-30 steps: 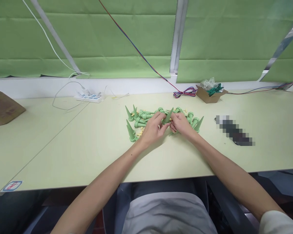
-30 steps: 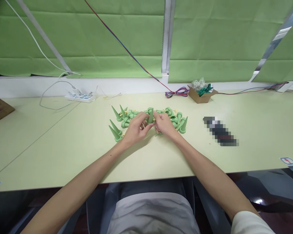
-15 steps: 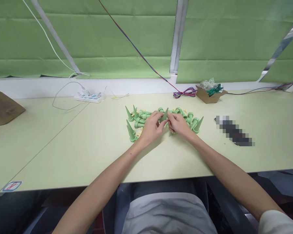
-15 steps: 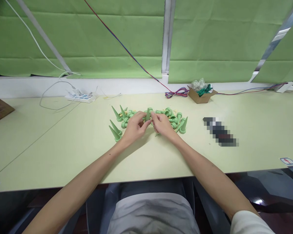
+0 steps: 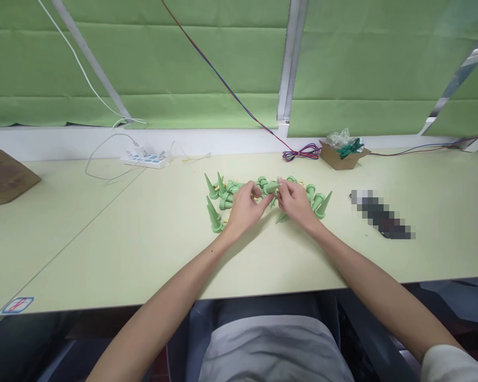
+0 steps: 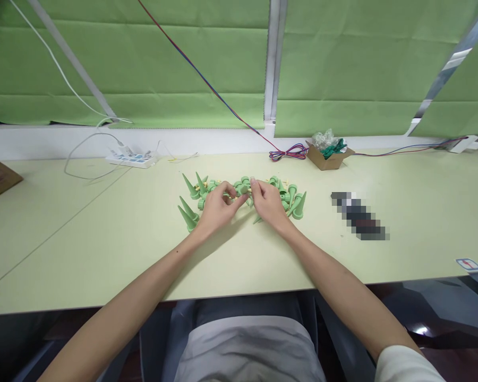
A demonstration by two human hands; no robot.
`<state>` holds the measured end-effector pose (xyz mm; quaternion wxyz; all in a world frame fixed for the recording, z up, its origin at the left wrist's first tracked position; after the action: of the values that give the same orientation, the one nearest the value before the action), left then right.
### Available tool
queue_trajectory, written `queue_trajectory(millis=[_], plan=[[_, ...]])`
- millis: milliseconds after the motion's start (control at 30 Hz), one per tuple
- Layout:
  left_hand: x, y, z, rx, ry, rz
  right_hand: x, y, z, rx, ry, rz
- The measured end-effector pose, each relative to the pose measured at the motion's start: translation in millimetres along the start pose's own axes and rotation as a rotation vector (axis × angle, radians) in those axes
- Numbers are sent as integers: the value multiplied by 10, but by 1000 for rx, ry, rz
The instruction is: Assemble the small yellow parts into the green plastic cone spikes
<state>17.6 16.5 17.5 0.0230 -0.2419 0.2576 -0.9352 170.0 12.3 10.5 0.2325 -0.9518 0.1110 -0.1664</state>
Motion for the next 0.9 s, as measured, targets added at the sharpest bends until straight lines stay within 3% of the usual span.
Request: queue_trajectory(millis=[200, 300, 433, 567, 900], plan=[[-11, 14, 41, 338, 382, -321, 8, 24, -21, 42, 19, -1], [-21, 21, 22, 430, 550, -405, 13, 22, -26, 56, 18, 11], [-39, 3, -18, 495, 735, -440, 8, 17, -23, 52, 0, 13], [-30, -26, -7, 540, 857, -400, -7, 21, -13, 56, -37, 12], [-4, -7, 44, 510, 756, -400, -4, 43, -35, 65, -29, -29]])
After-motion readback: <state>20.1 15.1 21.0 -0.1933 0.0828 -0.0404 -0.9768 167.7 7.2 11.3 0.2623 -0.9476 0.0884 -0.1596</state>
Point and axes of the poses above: each hand's wrist, its own y-axis away from the middle knuckle, its own x-axis out of the back of the hand, z = x × y, the point moved 1 cm from there along -y, towards the middle knuckle, and after that the axes turned 6 degrees about z, right-handed, at the moved point
